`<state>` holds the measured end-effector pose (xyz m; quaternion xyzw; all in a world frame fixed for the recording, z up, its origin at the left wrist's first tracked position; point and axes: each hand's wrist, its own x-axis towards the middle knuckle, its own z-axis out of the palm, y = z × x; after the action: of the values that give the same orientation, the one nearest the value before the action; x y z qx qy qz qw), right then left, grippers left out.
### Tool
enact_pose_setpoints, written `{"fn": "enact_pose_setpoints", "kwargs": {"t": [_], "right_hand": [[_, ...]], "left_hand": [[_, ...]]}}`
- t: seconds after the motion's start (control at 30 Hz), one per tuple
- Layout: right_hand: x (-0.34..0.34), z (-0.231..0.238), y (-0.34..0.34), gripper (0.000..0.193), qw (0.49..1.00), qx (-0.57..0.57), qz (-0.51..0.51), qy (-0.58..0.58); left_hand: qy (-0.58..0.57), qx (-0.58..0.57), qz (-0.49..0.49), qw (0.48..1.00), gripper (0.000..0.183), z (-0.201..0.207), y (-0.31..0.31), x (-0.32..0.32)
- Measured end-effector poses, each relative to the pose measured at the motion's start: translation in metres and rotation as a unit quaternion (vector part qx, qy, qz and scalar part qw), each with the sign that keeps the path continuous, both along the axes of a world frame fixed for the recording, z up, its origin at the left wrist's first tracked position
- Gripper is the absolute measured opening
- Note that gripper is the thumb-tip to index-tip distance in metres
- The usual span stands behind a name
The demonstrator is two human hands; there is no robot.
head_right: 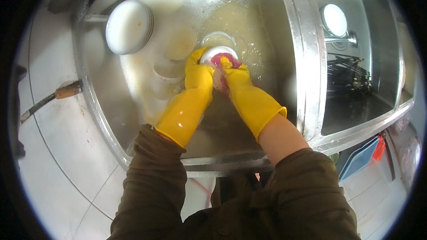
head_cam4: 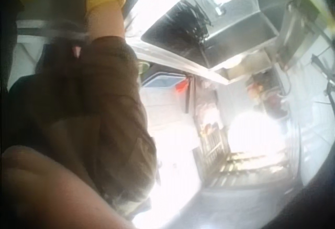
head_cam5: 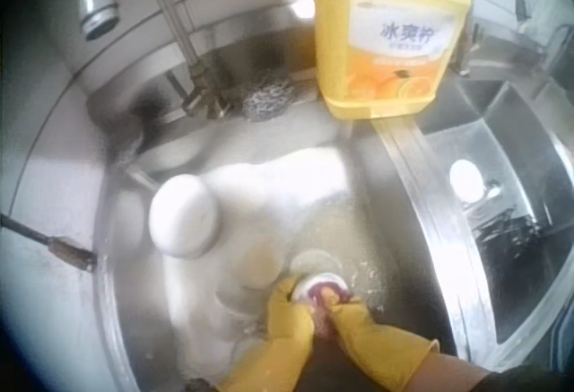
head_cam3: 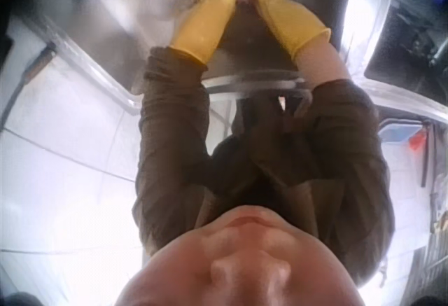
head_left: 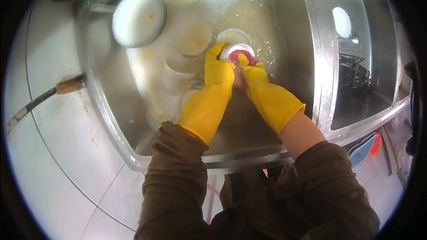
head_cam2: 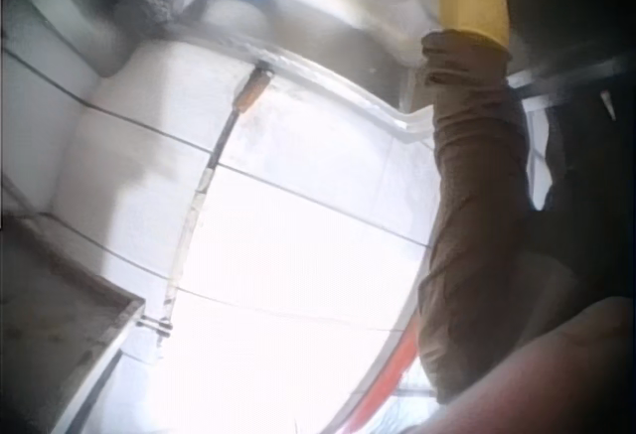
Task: The person washes chopsticks, a ladle, and small bowls in a stainless steel sink using a pink sponge. They scrub each item under running water and place the cleaned items into a drying rack.
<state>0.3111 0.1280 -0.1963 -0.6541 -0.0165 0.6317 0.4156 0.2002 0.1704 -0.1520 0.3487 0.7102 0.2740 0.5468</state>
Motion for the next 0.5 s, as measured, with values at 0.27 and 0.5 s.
{"fn": "enact_pose_setpoints", "kwargs": {"t": [0.27, 0.5], "right_hand": [[0.023, 0.005, 0.009, 0.027, 0.931, 0.064, 0.321, -0.160], [0.006, 0.028, 0.009, 0.021, 0.998, -0.067, -0.002, -0.004]], "left_hand": [[-0.122, -0.208, -0.138, 0.961, 0.047, -0.023, 0.018, -0.023], [-0.150, -0.067, 0.056, 0.985, 0.062, -0.012, -0.007, -0.011]]}}
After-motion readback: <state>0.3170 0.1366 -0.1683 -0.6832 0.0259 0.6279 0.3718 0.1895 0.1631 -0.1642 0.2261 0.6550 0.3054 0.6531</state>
